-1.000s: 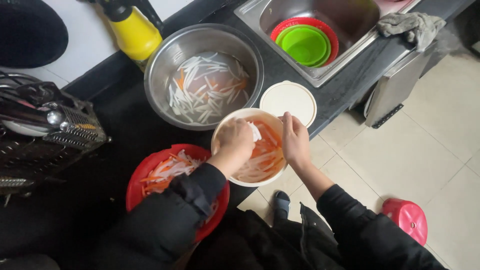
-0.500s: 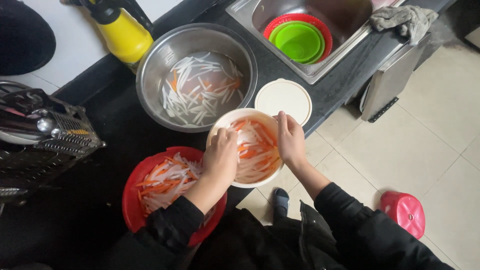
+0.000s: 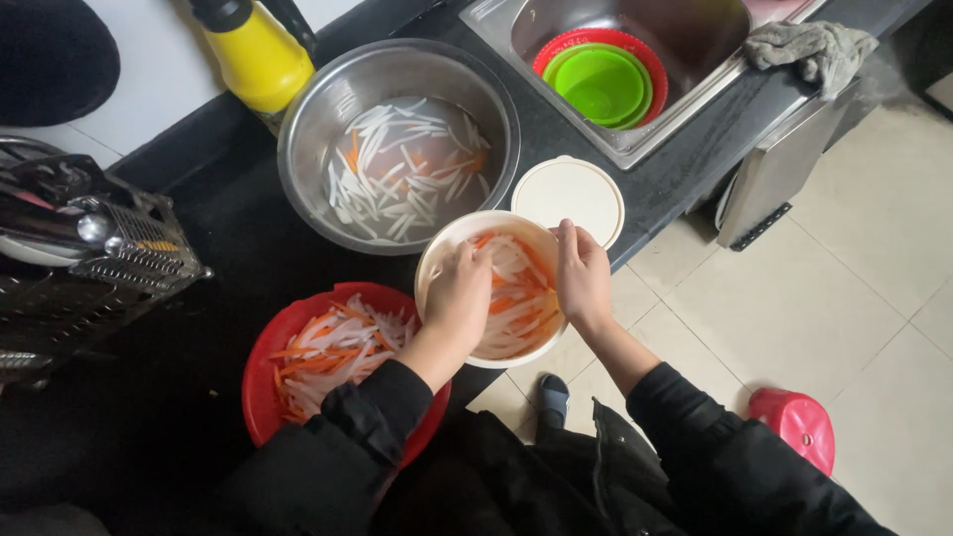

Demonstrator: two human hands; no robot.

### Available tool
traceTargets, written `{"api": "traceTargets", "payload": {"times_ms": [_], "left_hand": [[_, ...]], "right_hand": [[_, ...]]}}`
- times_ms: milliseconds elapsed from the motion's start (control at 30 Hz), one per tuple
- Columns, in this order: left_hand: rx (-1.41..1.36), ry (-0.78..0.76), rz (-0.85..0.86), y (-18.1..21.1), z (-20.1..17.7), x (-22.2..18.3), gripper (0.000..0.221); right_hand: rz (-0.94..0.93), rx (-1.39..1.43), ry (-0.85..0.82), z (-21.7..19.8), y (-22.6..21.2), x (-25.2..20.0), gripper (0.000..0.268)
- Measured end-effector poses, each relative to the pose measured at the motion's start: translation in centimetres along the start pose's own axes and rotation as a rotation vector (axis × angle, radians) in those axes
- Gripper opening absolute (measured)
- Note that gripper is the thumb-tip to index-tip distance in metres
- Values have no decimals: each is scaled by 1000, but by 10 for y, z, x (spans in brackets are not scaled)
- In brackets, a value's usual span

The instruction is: Transferring shredded carrots and radish from a bowl of water into separate containers for food preparation.

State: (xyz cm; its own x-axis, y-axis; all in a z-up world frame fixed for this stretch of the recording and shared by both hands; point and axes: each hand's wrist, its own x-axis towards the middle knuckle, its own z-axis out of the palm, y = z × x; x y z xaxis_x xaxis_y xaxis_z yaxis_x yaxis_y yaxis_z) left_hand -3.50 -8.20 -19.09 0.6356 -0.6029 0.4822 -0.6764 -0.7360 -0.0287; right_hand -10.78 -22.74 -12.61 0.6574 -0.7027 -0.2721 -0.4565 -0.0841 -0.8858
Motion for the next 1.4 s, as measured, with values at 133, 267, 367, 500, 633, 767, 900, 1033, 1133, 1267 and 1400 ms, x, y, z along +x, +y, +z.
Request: {"api": "traceTargets", "payload": {"times_ms": [133,267,367,500,633,767,900,1033,1133,1267,1400], "left_hand": [[-464,-534,-178,-16,-11,1,19],[-524,-444,-259,-78,-70,-12,26],[-612,-302,-377,-133,-97,-34,36],[-443,-583,-471,-186,-98,-97,64],[-265,-1078,-259,-167,-123,-120,146],[-97,-1132,-51,-140,-123,-132,146],[25,-1107,127,-136,-106,-134,138],[125,-1062,211,-145,-63,-144,128],[109,-855,192,-151,-53,-147,76],[57,-828,156,-157,-42,-146,60],[-83,-940,57,-166,-63,-122,67]], "right_hand": [[-13,0,-4,0,0,0,52],[-2,36,19,1,-1,0,51],[-39,11,30,1,10,6,51],[-113,3,58,7,28,17,50],[-125,-8,55,5,15,6,50],[-111,7,33,4,28,19,50],[-89,-40,40,3,23,15,49],[-69,-63,51,3,19,11,48],[-66,-64,58,3,29,18,48],[-55,-43,52,3,19,11,49],[-57,-48,56,4,17,9,48]]}}
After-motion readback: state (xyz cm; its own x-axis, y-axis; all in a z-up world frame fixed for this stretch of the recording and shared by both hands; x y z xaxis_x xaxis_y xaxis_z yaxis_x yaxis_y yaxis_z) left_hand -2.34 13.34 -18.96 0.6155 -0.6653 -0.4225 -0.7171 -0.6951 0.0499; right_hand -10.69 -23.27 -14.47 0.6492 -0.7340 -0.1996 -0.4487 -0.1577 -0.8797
